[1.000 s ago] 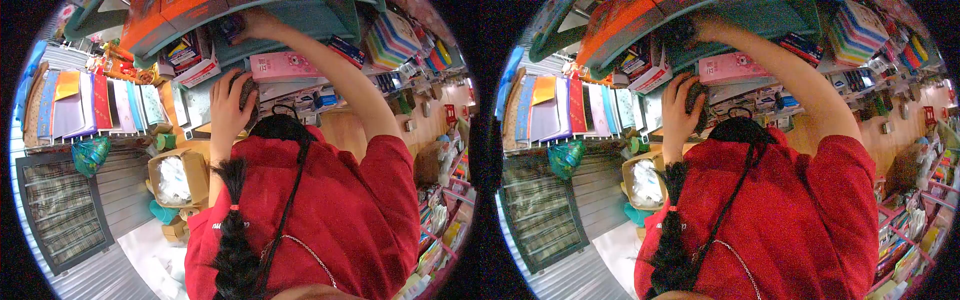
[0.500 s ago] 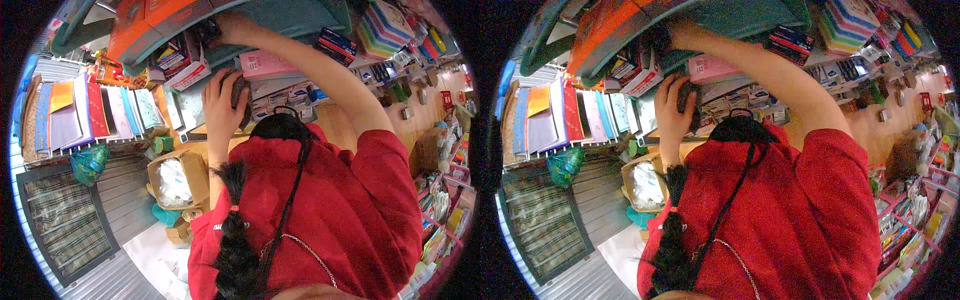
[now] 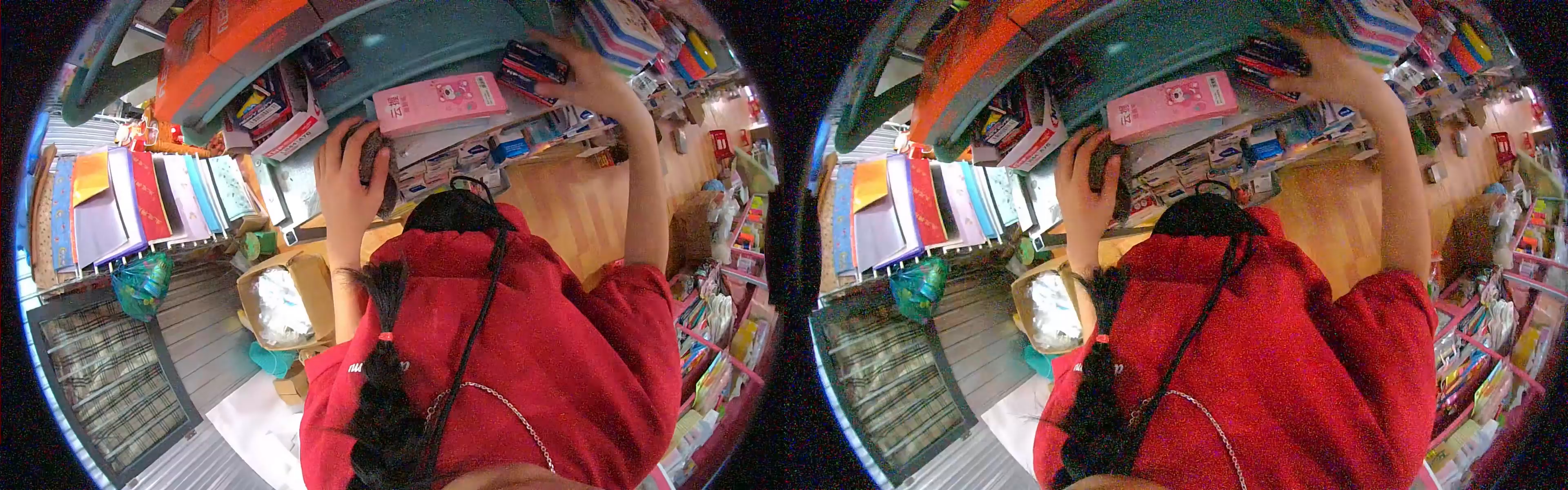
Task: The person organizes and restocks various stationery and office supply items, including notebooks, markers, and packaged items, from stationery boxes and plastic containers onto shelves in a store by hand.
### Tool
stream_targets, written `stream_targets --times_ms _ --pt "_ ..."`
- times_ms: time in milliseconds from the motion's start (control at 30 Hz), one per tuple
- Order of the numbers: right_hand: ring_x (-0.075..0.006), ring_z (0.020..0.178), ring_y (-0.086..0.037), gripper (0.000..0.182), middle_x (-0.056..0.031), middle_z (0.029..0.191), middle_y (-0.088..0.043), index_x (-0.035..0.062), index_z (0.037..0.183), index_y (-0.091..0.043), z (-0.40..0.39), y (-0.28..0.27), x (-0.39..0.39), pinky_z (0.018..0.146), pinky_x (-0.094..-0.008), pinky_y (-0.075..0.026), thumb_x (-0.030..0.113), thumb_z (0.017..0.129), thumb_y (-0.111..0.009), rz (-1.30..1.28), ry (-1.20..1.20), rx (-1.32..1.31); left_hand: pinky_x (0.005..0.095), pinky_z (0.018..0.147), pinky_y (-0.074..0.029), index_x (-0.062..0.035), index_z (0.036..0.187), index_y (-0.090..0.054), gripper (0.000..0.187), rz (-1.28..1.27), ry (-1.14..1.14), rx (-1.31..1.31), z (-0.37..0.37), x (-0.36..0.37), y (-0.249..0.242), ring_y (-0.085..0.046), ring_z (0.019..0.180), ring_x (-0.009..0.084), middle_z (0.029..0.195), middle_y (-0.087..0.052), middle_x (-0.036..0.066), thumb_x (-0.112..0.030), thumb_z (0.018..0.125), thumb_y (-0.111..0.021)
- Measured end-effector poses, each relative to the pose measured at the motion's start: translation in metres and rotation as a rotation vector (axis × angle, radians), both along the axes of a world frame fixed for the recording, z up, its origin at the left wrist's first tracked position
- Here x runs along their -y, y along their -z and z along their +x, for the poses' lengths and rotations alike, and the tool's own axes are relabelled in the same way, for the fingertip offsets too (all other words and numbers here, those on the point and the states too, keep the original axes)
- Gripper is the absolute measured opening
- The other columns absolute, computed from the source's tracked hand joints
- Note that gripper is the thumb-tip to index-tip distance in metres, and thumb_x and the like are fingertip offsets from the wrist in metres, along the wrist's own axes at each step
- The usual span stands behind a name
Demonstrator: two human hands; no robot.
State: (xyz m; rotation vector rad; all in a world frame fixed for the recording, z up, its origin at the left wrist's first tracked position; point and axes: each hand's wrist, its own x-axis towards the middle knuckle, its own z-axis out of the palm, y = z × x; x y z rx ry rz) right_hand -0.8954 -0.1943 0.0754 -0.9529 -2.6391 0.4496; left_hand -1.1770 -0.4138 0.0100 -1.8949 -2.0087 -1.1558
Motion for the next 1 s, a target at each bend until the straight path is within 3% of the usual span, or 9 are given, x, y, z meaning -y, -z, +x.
stream_targets --times_ms 100,200,300,500,600,667,800,900,1000 --pt "-0.0267 0.104 -0.059 0.072 -0.0178 0.115 -0.06 0.0107 0.136 -0.041 0.006 0.019 -0.008 0.091 -0.0348 -0.045 0.019 0.072 -0.073 0.054 -0.189 -0.056 0.0411 0.091 -0.039 -0.0137 0.113 -0.058 0.034 -0.001 0.011 -0.002 -0.002 0.0 -0.001 -0.05 0.106 0.032 0.118 -0.054 0.009 -0.018 0.079 -0.065" --pt "-0.0258 0.1 -0.06 0.074 -0.0172 0.113 -0.061 0.0121 0.136 -0.041 0.0 0.018 -0.01 0.089 -0.0338 -0.046 0.02 0.07 -0.074 -0.07 -0.061 0.072 0.0426 0.093 -0.037 -0.0136 0.113 -0.058 0.034 -0.007 0.017 0.005 -0.002 0.002 0.001 -0.049 0.109 0.032 0.119 -0.052 0.01 -0.018 0.08 -0.064" --pt "-0.0257 0.096 -0.062 0.075 -0.0174 0.111 -0.062 0.0134 0.136 -0.041 -0.002 0.011 0.004 0.086 -0.0338 -0.048 0.021 0.069 -0.074 -0.336 0.084 -0.063 0.0457 0.098 -0.032 -0.0135 0.113 -0.058 0.033 0.046 -0.008 -0.05 0.0 0.004 -0.005 -0.046 0.113 0.0315 0.122 -0.05 0.011 -0.019 0.08 -0.063" --pt "-0.0221 0.102 -0.057 0.082 -0.0139 0.123 -0.055 0.0148 0.137 -0.04 -0.005 0.032 0.009 0.09 -0.0337 -0.045 0.024 0.065 -0.078 0.184 -0.007 -0.066 0.0481 0.101 -0.028 -0.0137 0.111 -0.059 0.031 0.127 -0.06 -0.146 0.008 0.003 -0.016 -0.044 0.116 0.0303 0.122 -0.048 0.012 -0.018 0.081 -0.062" --pt "-0.0202 0.105 -0.055 0.086 -0.0111 0.128 -0.052 0.0154 0.139 -0.038 0.006 0.028 0.007 0.092 -0.0338 -0.044 0.016 0.064 -0.079 0.031 -0.193 -0.126 0.0465 0.098 -0.032 -0.0136 0.108 -0.06 0.029 0.177 0.0 -0.108 0.015 -0.003 -0.02 -0.047 0.111 0.0306 0.119 -0.05 0.012 -0.017 0.08 -0.062" --pt "-0.0189 0.105 -0.055 0.086 -0.009 0.13 -0.052 0.0157 0.14 -0.037 0.012 0.024 0.009 0.091 -0.0338 -0.045 0.008 0.064 -0.077 -0.262 -0.08 -0.134 0.0453 0.095 -0.035 -0.0132 0.106 -0.06 0.028 0.175 0.086 -0.046 0.024 -0.006 -0.024 -0.049 0.107 0.031 0.117 -0.051 0.012 -0.017 0.079 -0.062" --pt "-0.0146 0.098 -0.057 0.083 -0.0085 0.123 -0.057 0.0134 0.14 -0.037 0.011 0.034 0.01 0.085 -0.0303 -0.048 -0.003 0.066 -0.072 -0.223 -0.018 -0.179 0.0441 0.09 -0.038 -0.0128 0.106 -0.059 0.03 0.105 0.266 -0.02 0.061 -0.03 -0.043 -0.05 0.101 0.0321 0.115 -0.052 0.012 -0.02 0.077 -0.063" --pt "-0.0205 0.092 -0.06 0.076 -0.0121 0.108 -0.064 0.0121 0.133 -0.047 0.004 0.049 0.02 0.084 -0.0334 -0.048 0.009 0.064 -0.079 -0.373 0.023 -0.448 0.044 0.09 -0.038 -0.0127 0.111 -0.057 0.039 0.045 0.278 -0.104 0.094 -0.063 -0.045 -0.05 0.103 0.0325 0.115 -0.052 0.014 -0.025 0.076 -0.065" --pt "-0.0223 0.095 -0.062 0.071 -0.0169 0.107 -0.064 0.0094 0.131 -0.049 0.006 0.059 0.022 0.082 -0.0344 -0.048 0.008 0.066 -0.077 -0.331 0.169 -0.391 0.0441 0.091 -0.039 -0.0117 0.119 -0.053 0.053 0.018 0.213 -0.261 0.116 -0.1 -0.042 -0.05 0.108 0.0336 0.121 -0.05 0.016 -0.037 0.075 -0.066"
